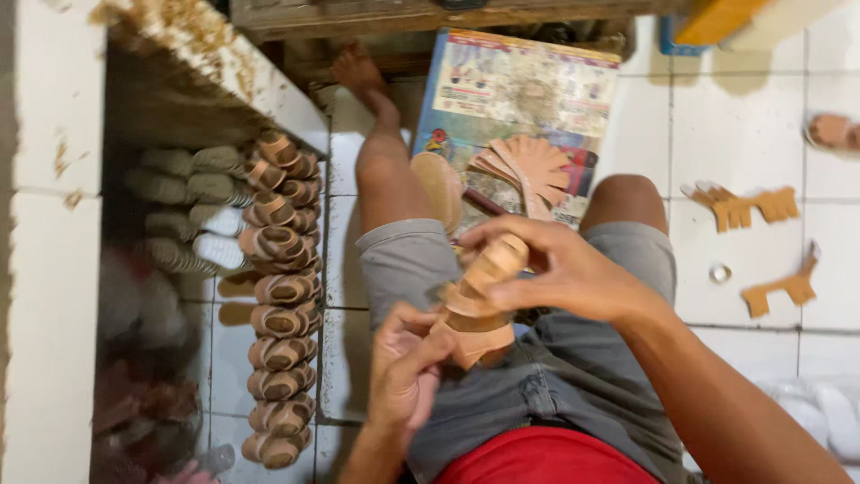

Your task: The person assembles a pair of sandals by attaching straps to the sole using a cylindrical tool. They pick up a sole, position a strap, and use the tool to press or secure the strap onto the sole, repeating the process for multiple straps.

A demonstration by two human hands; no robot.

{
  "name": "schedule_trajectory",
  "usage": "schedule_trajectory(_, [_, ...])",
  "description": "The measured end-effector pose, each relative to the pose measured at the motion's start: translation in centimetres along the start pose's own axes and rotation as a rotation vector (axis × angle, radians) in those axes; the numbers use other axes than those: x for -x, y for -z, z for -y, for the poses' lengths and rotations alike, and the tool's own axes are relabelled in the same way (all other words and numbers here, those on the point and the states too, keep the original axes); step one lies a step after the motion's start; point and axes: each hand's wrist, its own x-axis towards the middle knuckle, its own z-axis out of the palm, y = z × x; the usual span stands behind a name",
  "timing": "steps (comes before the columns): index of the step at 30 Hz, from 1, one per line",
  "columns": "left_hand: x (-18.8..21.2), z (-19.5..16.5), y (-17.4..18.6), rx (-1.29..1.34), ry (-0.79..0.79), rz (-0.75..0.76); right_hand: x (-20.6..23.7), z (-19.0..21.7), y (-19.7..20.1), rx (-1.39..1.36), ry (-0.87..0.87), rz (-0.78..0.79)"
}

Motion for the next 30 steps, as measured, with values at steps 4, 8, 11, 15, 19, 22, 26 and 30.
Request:
schedule_trajectory(4, [-1.1,-5.8,2.7,-1.073,-0.514,0.088,-1.2,-1.9,-1.4,0.463,0.319,-0.056])
schedule_trajectory(8, [-1.0,-9.2,3.2,-1.447,-0.603,0.256,-4.1,-3.2,-4.8,0.742,0.460,-0.020])
schedule_trajectory(11, [-1.3,-9.6,3.2,-1.533,-0.698,0.310,-6.0,-3.3,-5.5,0.836,0.532,0.048])
schedule_trajectory(15, [-1.5,-9.3,3.8,-1.486,-0.649,0.323,-7.4,-4.0,-5.2,0.868,0.683,0.102])
schedule_trajectory(19, [-1.4,-9.5,4.6,-1.510,-0.602,0.335,-8.0,-5.0,-5.4,0.823,0.667,0.084])
schedule_trajectory(22, [-1.2,-9.8,4.8,-1.501,-0.640,0.333,-8.1,-5.1,-5.7,0.816,0.684,0.103])
schedule_trajectory(26, [-1.3,-9.7,5.1,-1.453,-0.680,0.346,-7.7,-4.4,-5.5,0.838,0.682,0.201])
schedule_trajectory(30, [-1.5,-9.1,5.6,-1.349,-0.623,0.307,-7.4,-3.9,-4.8,0.914,0.719,0.354])
